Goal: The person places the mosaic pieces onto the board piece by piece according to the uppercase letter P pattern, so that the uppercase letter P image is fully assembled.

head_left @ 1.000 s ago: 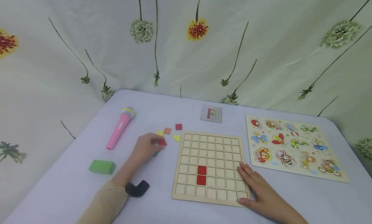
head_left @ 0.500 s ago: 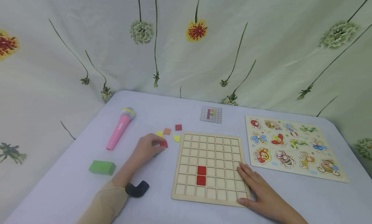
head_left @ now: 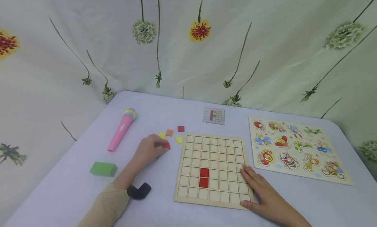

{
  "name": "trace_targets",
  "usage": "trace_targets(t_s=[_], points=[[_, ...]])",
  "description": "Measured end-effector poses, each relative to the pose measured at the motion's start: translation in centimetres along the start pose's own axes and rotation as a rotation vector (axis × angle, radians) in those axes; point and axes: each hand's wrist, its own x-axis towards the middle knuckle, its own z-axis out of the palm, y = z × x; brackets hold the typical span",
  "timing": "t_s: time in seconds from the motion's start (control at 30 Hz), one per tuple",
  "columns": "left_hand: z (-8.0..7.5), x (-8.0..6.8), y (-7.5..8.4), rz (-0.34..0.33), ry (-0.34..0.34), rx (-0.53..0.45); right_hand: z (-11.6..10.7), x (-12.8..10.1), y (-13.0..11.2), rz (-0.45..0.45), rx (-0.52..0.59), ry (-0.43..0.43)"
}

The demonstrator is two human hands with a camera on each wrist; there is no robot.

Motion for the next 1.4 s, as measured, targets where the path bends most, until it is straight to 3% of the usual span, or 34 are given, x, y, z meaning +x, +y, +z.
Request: trace_targets(t_s=[0.6,0.8,1.0,1.1,1.23,1.3,1.4], points=[[0.4,0.2,-0.5,0.019,-0.010,-0.049,0.0,0.0,0.0,0.020,-0.008,-0.011],[0.5,0.2,-0.6,0.059,0.004,-0.091,0.0,0.0,0.0,0.020,-0.004,-0.015],[0.2,0.2,0.6,0.080,0.028,-0.153,-0.1,-0.1,-0.1,0.023,0.004,-0.016],[0.6,0.6,2.3,0.136,-0.031,-0.217,-0.1,-0.2,-0.1,0.029,0.006,-0.017],[2.0,1.1,5.1,0.249,-0.194,-0.331,-0.1,-0.2,0.0,0.032,0.011,-0.021],[2.9,1.3,6.2,0.274,-0.267,-0.372,-0.1,-0.1,0.1,0.031,0.013,-0.024],[4.0,1.5,7.4,0.259,-0.332,-0.386,0.0,0.0,0.2,0.029,0.014,-0.025]])
